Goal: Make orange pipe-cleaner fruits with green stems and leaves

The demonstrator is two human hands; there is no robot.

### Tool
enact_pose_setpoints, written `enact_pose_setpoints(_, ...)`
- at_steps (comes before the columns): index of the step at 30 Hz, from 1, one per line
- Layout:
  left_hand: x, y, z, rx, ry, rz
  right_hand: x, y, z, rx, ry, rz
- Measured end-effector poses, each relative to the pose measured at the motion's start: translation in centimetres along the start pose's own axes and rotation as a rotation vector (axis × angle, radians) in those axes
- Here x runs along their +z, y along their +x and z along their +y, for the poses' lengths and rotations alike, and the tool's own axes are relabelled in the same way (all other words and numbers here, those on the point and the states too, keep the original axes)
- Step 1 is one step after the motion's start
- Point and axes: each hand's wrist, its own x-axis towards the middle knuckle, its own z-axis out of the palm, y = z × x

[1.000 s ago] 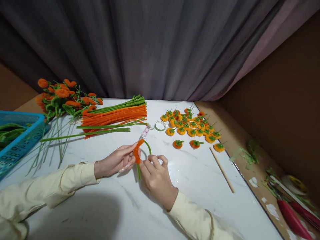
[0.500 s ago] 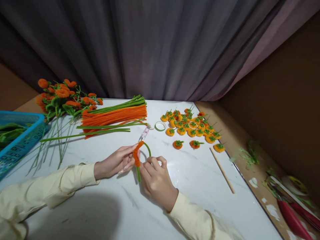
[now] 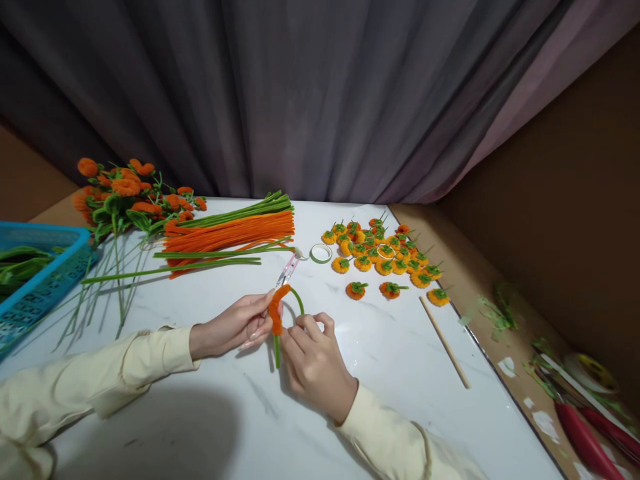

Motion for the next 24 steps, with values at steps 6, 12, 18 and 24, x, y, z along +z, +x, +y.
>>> enact_pose_setpoints(6,0.04,-0.01,0.33,-0.037,0.055,0.039,0.14,-0.12,0.08,0.019,-0.003,-0.024)
enact_pose_setpoints(12,-0.12,0.04,0.26,-0.012,0.075,0.054,0.0,0.01,0.11,0.014,0.021,-0.019)
enact_pose_setpoints(18,-0.53,0.22,0.41,0.027,0.065,0.094,-0.1,-0.09,0.07,-0.011,0.026,-0.042)
enact_pose_setpoints(24,-0.57,0.43,0.43,0.02,-0.057,0.036,0.19,-0.3,-0.2,0.012,-0.011,-0.054)
